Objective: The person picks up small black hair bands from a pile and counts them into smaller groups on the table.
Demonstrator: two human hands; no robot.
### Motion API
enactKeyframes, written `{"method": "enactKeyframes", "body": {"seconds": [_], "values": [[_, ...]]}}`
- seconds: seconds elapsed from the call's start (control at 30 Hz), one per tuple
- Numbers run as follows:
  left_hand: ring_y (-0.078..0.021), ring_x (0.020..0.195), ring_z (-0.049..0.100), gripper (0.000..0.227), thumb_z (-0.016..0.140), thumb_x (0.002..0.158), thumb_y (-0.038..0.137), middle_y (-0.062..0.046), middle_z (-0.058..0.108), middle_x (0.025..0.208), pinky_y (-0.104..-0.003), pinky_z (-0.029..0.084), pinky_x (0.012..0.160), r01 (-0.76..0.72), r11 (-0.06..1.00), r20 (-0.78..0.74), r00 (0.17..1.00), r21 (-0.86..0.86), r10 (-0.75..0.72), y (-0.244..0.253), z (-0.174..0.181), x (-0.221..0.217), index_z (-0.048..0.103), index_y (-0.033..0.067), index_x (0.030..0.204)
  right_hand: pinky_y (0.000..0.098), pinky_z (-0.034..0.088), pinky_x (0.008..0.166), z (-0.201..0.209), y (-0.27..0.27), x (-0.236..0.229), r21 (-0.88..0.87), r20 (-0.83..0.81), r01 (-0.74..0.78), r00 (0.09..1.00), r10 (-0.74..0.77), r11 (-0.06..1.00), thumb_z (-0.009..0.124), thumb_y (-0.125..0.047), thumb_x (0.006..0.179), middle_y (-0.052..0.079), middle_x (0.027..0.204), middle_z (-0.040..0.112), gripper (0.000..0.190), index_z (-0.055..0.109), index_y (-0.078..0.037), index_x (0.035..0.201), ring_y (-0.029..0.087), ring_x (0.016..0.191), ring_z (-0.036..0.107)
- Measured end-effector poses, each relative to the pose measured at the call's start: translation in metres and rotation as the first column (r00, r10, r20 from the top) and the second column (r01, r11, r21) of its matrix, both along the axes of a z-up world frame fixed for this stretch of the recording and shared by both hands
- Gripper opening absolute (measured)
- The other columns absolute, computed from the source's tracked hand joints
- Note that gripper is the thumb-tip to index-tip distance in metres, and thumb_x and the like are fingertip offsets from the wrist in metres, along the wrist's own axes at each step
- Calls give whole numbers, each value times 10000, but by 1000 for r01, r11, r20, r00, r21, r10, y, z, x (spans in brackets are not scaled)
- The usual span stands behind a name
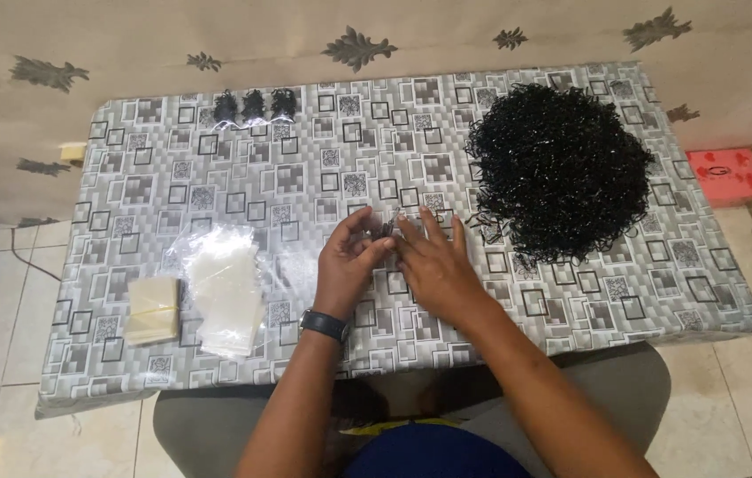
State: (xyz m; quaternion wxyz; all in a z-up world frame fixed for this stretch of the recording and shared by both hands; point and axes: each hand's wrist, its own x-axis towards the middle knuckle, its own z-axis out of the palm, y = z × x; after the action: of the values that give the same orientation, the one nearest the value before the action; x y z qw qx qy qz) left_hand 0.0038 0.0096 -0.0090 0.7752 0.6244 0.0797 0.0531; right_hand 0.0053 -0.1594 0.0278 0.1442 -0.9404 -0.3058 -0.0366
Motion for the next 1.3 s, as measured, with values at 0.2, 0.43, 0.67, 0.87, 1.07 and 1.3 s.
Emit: {"method": "enactKeyframes", "body": {"seconds": [0.2,0.43,0.67,0.87,1.07,1.3], "values": [[-104,831,670,624,847,794,39,-167,637,1202,-304,665,775,-2,1000,-11,1000,-26,2,-1,12,-4,591,45,1362,684,244,1182,6,-15,4,-45,44,352,936,-350,935,493,-88,994,181,1366,642,298,683,-52,1222,411,1433,460],[-114,819,657,611,874,777,64,-169,661,1156,-296,660,729,20,987,27,999,157,-24,-4,3,-1,631,80,1337,545,399,958,-65,-103,36,-13,467,459,788,-400,888,720,-100,876,63,1157,615,201,751,-152,1067,323,1165,574],[-181,813,674,622,912,729,96,-156,686,1126,-327,648,709,27,940,63,997,339,-51,-11,5,-3,678,121,1305,405,411,916,-46,-105,44,177,264,472,823,-503,864,736,-177,931,-67,910,666,82,755,-207,1004,193,966,644],[-168,802,655,648,931,698,113,-129,697,1094,-301,643,688,25,932,109,992,362,-69,-13,0,-2,683,125,1296,378,498,802,19,-49,26,649,-261,478,871,-416,592,773,-62,855,104,872,745,137,774,-103,986,259,834,703],[-152,809,631,660,934,690,116,-124,695,1099,-292,643,700,20,936,107,992,352,-61,-12,-3,-1,680,116,1299,344,530,794,39,-15,26,647,-332,420,907,-260,636,792,-66,812,52,807,760,140,797,-138,932,196,792,711],[-122,818,607,659,926,702,99,-113,684,1119,-282,640,717,51,947,65,995,316,-76,-12,-1,-2,670,117,1309,397,549,786,49,-20,30,543,-218,256,963,-161,800,790,-69,803,55,776,777,144,817,-154,916,282,807,723]]}}
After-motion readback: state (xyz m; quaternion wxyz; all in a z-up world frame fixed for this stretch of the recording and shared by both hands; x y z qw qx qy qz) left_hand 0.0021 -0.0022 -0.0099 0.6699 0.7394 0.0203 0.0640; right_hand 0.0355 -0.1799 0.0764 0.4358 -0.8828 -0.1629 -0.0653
